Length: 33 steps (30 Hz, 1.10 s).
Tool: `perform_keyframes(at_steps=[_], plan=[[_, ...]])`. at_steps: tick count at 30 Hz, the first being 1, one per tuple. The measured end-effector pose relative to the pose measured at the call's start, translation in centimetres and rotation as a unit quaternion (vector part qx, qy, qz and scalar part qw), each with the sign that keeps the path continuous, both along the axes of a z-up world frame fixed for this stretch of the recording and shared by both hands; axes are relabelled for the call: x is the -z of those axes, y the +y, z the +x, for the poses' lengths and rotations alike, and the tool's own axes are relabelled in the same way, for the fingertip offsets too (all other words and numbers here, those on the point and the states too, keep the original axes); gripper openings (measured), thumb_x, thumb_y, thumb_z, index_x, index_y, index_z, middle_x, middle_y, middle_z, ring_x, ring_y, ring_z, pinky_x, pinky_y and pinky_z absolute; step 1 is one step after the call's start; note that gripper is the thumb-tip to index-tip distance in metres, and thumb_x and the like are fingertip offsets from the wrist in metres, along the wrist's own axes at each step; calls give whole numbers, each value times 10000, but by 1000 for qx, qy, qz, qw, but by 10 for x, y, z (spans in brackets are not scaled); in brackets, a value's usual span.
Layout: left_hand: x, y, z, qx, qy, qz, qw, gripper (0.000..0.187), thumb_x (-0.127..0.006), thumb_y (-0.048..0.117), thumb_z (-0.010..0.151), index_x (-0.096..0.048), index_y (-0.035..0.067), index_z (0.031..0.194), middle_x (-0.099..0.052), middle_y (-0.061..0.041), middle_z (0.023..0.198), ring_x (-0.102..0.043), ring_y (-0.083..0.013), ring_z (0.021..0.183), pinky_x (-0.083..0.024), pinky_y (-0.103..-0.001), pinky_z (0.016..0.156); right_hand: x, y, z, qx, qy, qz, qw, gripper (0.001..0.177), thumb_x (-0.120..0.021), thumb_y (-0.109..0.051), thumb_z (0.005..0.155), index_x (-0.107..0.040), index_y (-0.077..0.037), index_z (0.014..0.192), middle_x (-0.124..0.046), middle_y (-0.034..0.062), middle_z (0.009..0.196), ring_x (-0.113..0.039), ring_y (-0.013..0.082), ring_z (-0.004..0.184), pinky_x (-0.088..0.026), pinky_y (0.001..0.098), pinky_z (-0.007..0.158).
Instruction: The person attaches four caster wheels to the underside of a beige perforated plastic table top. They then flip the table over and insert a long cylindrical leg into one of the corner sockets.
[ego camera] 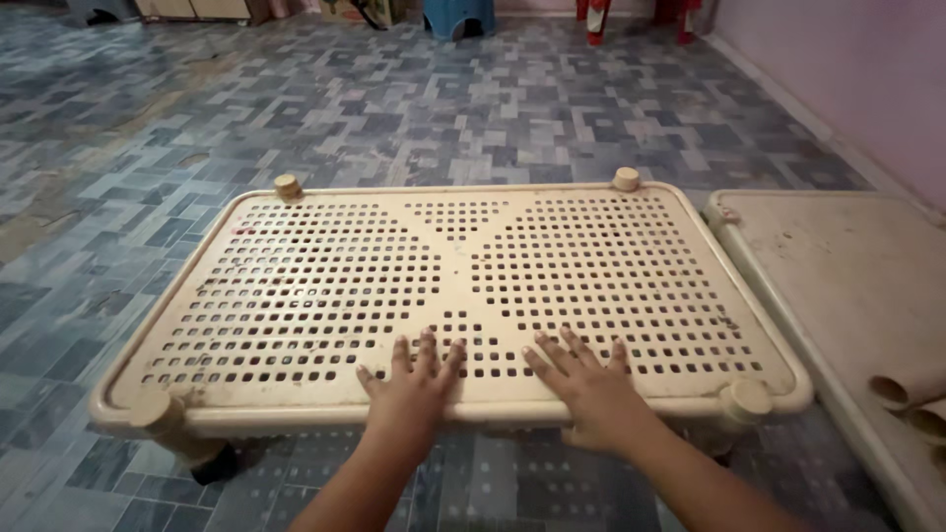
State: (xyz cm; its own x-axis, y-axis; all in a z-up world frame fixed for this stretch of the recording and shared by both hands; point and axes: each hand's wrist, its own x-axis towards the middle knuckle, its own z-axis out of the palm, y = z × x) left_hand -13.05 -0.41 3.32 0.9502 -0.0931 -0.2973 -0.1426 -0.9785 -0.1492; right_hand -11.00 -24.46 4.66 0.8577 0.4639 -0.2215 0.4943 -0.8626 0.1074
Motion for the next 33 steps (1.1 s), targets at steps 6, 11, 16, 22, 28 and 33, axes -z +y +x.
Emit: perform_keyframes(at_steps=[6, 11, 16, 22, 28, 33], plan=[[1, 6, -6, -1, -15, -10, 1000, 819, -542, 219, 1030, 4, 355, 1626, -5, -113, 1714, -124, -422, 1543, -293, -805, 1054, 7, -3, -9, -10, 7, 20, 1000, 1128, -859, -354, 732, -160, -291, 1615, -160, 2, 1701, -154, 275, 1547, -176, 787, 1112], [-6, 1, -11, -7, -26, -1, 1000, 808, -554, 283, 1027, -21, 319, 1633, -28, -140, 1710, -144, -443, 1536, -307, -805, 1036, 22, -48, 2, -55, 2, 123, 991, 908, -730, -591, 827, -331, -208, 1547, -287, 61, 1637, -258, 246, 1509, -199, 618, 1194], [-27, -37, -15, -81, 66, -34, 994, 1217, -728, 706, 841, -46, 99, 1646, -38, -245, 1700, -68, -494, 1555, -229, -749, 1097, 26, -113, 15, 20, -18, 175, 984, 721, -559, -577, 930, -413, -202, 1528, -346, 62, 1624, -305, 236, 1494, -220, 557, 1184], [-38, -109, -11, 19, 43, -159, 986, 994, -531, 761, 938, -124, 156, 1614, -19, -158, 1706, -50, -433, 1556, -120, -779, 1153, 18, -142, 16, 106, -44, 142, 983, 635, -508, -569, 952, -463, -232, 1488, -380, 35, 1602, -317, 212, 1489, -179, 618, 1187], [-40, -203, 5, 113, -61, -229, 965, 931, -563, 655, 907, -160, 194, 1607, -91, -161, 1679, -82, -402, 1541, -114, -748, 1144, -12, -201, 3, 188, -134, 112, 967, 627, -509, -565, 938, -461, -247, 1476, -399, 21, 1589, -337, 199, 1479, -232, 649, 1146], [-48, -286, 13, 188, -99, -256, 943, 869, -561, 606, 948, -184, 164, 1595, -111, -161, 1672, -91, -399, 1539, -84, -745, 1144, -28, -262, -20, 259, -203, 70, 942, 710, -559, -539, 916, -414, -249, 1547, -380, 22, 1610, -322, 221, 1483, -218, 697, 1089]])
